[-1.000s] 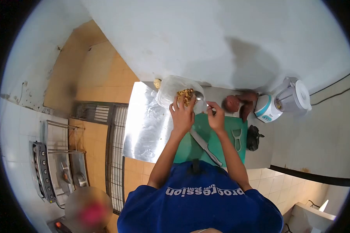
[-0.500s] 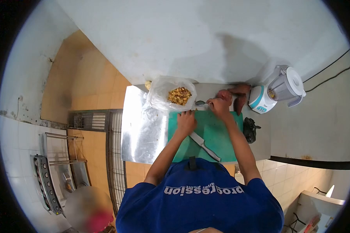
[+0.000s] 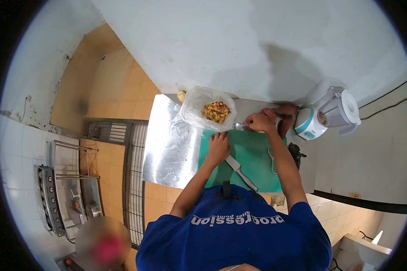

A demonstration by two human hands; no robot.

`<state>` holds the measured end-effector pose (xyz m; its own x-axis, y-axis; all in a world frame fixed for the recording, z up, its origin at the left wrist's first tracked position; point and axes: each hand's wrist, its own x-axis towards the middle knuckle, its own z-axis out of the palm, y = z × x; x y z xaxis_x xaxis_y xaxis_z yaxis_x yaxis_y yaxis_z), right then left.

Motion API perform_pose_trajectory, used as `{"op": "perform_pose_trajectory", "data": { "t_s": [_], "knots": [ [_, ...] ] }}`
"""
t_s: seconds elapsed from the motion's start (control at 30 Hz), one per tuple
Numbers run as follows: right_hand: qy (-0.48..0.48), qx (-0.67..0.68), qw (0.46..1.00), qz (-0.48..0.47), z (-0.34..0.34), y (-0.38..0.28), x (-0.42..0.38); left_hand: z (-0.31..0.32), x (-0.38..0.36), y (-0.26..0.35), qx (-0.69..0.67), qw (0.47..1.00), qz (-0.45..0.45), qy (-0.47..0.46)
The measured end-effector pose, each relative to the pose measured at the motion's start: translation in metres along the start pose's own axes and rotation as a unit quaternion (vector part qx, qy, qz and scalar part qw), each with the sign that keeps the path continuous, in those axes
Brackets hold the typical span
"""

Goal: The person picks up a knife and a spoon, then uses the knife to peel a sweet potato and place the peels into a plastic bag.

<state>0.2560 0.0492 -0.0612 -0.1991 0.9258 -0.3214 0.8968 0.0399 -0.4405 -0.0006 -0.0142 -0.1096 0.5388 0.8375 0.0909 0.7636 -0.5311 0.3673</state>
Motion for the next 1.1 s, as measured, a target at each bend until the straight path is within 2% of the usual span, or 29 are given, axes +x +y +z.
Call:
{"op": "perform_pose_trajectory", "data": {
  "t_s": [0.1, 0.17, 0.33, 0.4, 0.43, 0.5, 0.57, 0.6, 0.63, 0.67, 0.7, 0.77, 0.8, 0.83, 0.87, 0.9, 0.93, 1.0, 1.07, 1.1],
  "knots": [
    [-0.034, -0.008, 0.998, 0.043, -0.009, -0.002, 0.003, 0.003, 0.001, -0.003, 0.022, 1.000, 0.002, 0.000],
    [-0.069, 0.077, 0.995, 0.013, 0.009, 0.025, 0.019, 0.003, 0.000, -0.002, 0.026, 1.000, 0.005, 0.005],
    [-0.096, 0.211, 0.973, -0.008, -0.006, 0.031, -0.006, -0.016, -0.002, 0.000, -0.027, 1.000, -0.004, -0.014],
    [-0.101, 0.233, 0.967, -0.011, -0.025, 0.020, -0.031, -0.030, -0.008, 0.002, -0.261, 0.962, 0.007, 0.084],
    [-0.068, 0.274, 0.959, 0.001, -0.037, 0.006, -0.048, -0.042, -0.007, 0.005, -0.265, 0.960, 0.004, 0.086],
    [-0.043, 0.315, 0.948, 0.014, -0.050, -0.020, -0.064, -0.073, 0.000, 0.011, -0.439, 0.891, -0.043, 0.103],
    [0.198, 0.337, 0.914, -0.107, -0.048, -0.057, -0.066, -0.089, 0.025, 0.009, -0.490, 0.854, -0.084, 0.157],
    [0.195, 0.338, 0.915, -0.106, -0.049, -0.081, -0.067, -0.111, 0.039, 0.014, -0.528, 0.828, -0.095, 0.165],
    [0.264, 0.333, 0.901, -0.086, -0.050, -0.110, -0.067, -0.129, 0.053, 0.017, -0.564, 0.801, -0.104, 0.174],
    [0.333, 0.327, 0.882, -0.068, -0.049, -0.130, -0.064, -0.132, 0.068, 0.011, -0.563, 0.801, -0.103, 0.175],
    [0.335, 0.328, 0.881, -0.070, -0.042, -0.142, -0.057, -0.134, 0.082, 0.004, -0.558, 0.803, -0.090, 0.188],
    [0.455, 0.178, 0.867, -0.100, -0.024, -0.148, -0.041, -0.119, 0.092, -0.011, -0.551, 0.807, -0.072, 0.201],
    [0.457, 0.178, 0.865, -0.101, -0.007, -0.138, -0.033, -0.095, 0.095, -0.025, -0.504, 0.823, -0.113, 0.236],
    [0.425, 0.096, 0.897, -0.080, 0.016, -0.124, -0.023, -0.080, 0.096, -0.035, -0.454, 0.835, -0.153, 0.271],
    [0.389, 0.013, 0.919, -0.059, 0.029, -0.117, -0.019, -0.075, 0.091, -0.042, -0.453, 0.836, -0.150, 0.273],
    [0.392, 0.013, 0.918, -0.060, 0.030, -0.118, -0.021, -0.070, 0.080, -0.047, -0.466, 0.838, -0.167, 0.229],
    [0.387, 0.042, 0.920, -0.036, 0.033, -0.121, -0.028, -0.074, 0.068, -0.045, -0.478, 0.839, -0.186, 0.180],
    [0.373, 0.072, 0.925, -0.003, 0.038, -0.121, -0.042, -0.071, 0.052, -0.042, -0.440, 0.860, -0.193, 0.173],
    [0.428, 0.186, 0.884, -0.031, 0.036, -0.119, -0.059, -0.064, 0.043, -0.046, -0.467, 0.845, -0.139, 0.219],
    [0.428, 0.185, 0.884, -0.024, 0.038, -0.115, -0.064, -0.066, 0.044, -0.045, -0.479, 0.837, -0.132, 0.228]
  ]
}}
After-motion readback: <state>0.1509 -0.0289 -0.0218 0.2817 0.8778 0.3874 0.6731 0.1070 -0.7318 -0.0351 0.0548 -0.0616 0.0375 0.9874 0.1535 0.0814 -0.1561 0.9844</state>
